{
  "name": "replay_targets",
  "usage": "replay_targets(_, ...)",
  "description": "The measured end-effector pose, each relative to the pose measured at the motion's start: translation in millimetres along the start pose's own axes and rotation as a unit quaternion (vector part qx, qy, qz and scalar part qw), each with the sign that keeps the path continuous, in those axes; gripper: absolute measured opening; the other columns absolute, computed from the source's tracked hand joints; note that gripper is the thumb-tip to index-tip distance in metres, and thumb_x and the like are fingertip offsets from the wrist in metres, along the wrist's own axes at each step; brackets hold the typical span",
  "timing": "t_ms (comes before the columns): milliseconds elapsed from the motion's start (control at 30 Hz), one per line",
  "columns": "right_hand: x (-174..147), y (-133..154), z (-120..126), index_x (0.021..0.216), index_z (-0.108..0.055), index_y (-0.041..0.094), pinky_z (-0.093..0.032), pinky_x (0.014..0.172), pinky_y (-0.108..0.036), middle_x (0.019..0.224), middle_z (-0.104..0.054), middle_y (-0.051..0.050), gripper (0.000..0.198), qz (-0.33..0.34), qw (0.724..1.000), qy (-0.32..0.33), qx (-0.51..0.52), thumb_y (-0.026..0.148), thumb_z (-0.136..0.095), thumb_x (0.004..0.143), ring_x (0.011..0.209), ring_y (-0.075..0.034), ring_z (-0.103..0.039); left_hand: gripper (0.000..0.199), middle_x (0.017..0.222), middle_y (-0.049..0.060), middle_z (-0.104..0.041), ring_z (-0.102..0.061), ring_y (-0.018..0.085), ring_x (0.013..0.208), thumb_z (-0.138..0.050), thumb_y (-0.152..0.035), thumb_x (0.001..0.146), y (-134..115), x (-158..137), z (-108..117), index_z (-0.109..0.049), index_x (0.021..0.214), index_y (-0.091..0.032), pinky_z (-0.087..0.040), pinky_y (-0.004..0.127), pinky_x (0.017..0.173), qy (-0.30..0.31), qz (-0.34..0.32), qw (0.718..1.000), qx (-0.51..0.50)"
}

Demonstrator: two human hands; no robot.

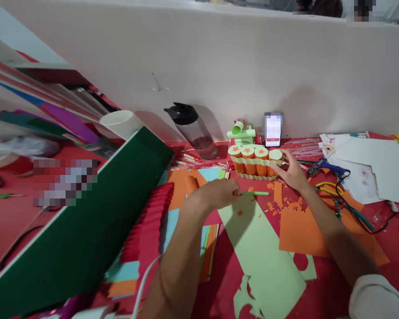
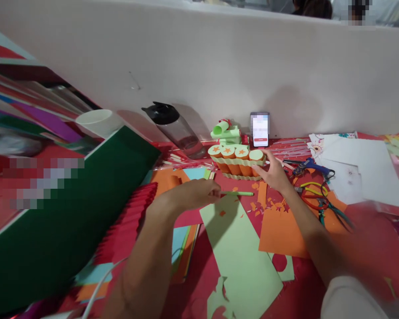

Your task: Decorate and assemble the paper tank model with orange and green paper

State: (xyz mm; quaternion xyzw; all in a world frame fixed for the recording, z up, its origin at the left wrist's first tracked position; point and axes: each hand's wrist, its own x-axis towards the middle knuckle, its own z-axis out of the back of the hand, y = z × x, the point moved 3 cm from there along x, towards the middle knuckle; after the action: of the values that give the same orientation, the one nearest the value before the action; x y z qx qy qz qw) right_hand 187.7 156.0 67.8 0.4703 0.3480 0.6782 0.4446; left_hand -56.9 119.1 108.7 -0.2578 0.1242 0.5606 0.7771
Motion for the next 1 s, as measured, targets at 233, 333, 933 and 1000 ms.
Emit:
replay_targets(233, 3.5, 7.1, 8.9, 0.137, -0.056, 0.027, -0.054, 0.107, -0.047, 0.139, -0.065, -0.013, 0.055, 0.012, 1.0, 0.014, -0.003, 0.042, -0.077, 0.088, 0.13, -0.03, -0.063, 0.041, 0.117, 0.018, -0.079, -0.073, 0.039, 0.111, -0.084, -0.036, 0.072, -21.8, 12.6, -12.9, -0.076, 0.11, -0.021, -0.055, 0.041, 0.088, 0.073, 0.121, 0.983, 0.117)
replay_targets(333, 4.5, 9.7, 14.3, 0.14, -0.055, 0.028, -0.058, 0.1, -0.045, 0.142, -0.063, -0.013, 0.06, 0.017, 0.999, 0.027, -0.024, 0.042, -0.079, 0.087, 0.134, -0.032, -0.06, 0.048, 0.123, 0.019, -0.077, -0.071, 0.039, 0.118, -0.085, -0.035, 0.073, -32.9, 13.1, -17.1, -0.075, 0.118, -0.023, -0.055, 0.041, 0.091, 0.073, 0.122, 0.982, 0.121)
replay_targets(933, 4.2, 11.4, 22.8, 0.144, -0.054, 0.03, -0.06, 0.081, -0.044, 0.138, -0.067, -0.009, 0.054, 0.002, 0.988, 0.073, -0.136, 0.031, -0.07, 0.092, 0.09, -0.025, -0.072, 0.042, 0.119, 0.022, -0.078, -0.075, 0.037, 0.113, -0.073, -0.015, 0.078, -53.4, 16.0, -34.3, -0.077, 0.12, -0.017, -0.056, 0.039, 0.088, 0.068, 0.102, 0.981, 0.15)
replay_targets(1000, 4.6, 14.0, 25.9, 0.144, -0.054, 0.031, -0.061, 0.078, -0.043, 0.137, -0.068, -0.01, 0.055, -0.001, 0.989, 0.071, -0.13, 0.032, -0.071, 0.091, 0.096, -0.027, -0.072, 0.042, 0.117, 0.021, -0.079, -0.075, 0.036, 0.112, -0.071, -0.015, 0.079, -52.9, 16.5, -35.2, -0.076, 0.12, -0.018, -0.056, 0.039, 0.088, 0.072, 0.098, 0.981, 0.153)
